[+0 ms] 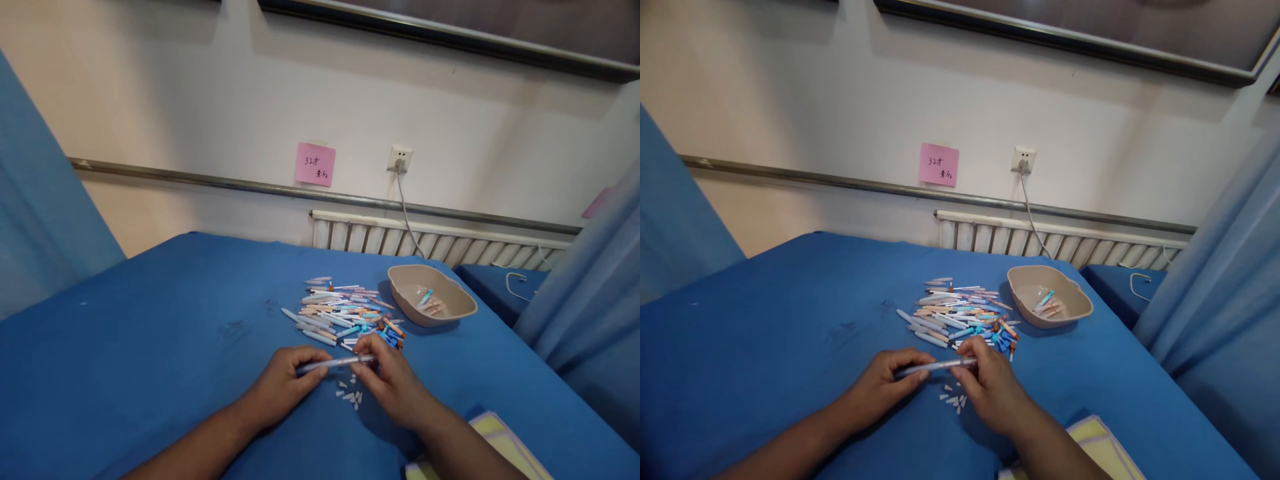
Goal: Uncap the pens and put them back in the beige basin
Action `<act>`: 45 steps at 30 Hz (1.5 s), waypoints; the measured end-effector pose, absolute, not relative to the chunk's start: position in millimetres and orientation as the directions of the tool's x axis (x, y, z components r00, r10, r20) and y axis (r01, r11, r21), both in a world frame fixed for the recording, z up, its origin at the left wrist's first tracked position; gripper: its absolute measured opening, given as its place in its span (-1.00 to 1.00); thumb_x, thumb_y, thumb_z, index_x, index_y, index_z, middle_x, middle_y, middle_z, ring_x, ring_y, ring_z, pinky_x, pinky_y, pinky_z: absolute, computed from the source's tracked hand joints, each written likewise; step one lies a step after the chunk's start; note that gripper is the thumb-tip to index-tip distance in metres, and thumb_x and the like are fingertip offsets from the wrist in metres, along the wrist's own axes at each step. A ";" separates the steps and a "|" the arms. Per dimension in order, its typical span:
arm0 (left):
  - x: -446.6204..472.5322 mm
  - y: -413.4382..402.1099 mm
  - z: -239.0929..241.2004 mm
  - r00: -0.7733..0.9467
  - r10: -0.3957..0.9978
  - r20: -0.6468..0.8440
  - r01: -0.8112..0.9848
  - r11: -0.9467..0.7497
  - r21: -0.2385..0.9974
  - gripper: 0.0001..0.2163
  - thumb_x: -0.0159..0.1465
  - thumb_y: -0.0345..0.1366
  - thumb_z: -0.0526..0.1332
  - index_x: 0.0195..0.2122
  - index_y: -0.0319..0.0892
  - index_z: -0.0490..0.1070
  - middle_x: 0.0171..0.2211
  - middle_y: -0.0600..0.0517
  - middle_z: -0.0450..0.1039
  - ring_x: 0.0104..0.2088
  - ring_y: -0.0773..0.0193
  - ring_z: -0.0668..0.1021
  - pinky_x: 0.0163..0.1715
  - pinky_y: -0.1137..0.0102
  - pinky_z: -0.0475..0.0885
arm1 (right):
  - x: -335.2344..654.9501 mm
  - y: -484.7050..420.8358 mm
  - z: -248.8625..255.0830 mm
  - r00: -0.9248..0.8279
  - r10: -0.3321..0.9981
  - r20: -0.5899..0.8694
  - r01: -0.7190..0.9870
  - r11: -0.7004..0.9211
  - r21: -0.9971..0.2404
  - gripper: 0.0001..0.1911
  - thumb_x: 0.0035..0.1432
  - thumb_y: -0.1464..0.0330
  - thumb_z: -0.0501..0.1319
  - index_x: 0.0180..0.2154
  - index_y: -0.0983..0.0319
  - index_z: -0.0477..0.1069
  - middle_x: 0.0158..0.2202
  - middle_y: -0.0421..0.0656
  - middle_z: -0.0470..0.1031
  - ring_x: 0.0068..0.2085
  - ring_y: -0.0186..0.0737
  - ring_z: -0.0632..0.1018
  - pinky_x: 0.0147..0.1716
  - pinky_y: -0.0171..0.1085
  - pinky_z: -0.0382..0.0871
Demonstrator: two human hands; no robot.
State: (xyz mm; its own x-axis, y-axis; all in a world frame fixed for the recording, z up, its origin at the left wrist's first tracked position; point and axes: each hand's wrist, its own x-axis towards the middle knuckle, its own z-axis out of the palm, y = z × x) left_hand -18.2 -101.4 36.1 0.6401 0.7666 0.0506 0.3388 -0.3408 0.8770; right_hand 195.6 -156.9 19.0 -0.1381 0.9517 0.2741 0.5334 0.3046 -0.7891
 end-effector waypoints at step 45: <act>-24.7 -105.9 44.5 0.817 0.567 0.108 0.388 -0.678 0.624 -0.76 0.35 -0.24 -0.01 -0.09 -0.04 0.41 -0.27 0.05 0.46 -0.25 0.24 0.47 -0.22 0.45 0.30 | 195.9 -157.7 20.9 -0.271 0.942 0.200 0.636 0.331 -0.697 -0.79 0.21 0.26 0.08 -0.40 0.21 0.36 -0.49 -0.24 0.43 -0.44 -0.32 0.43 -0.42 -0.38 0.19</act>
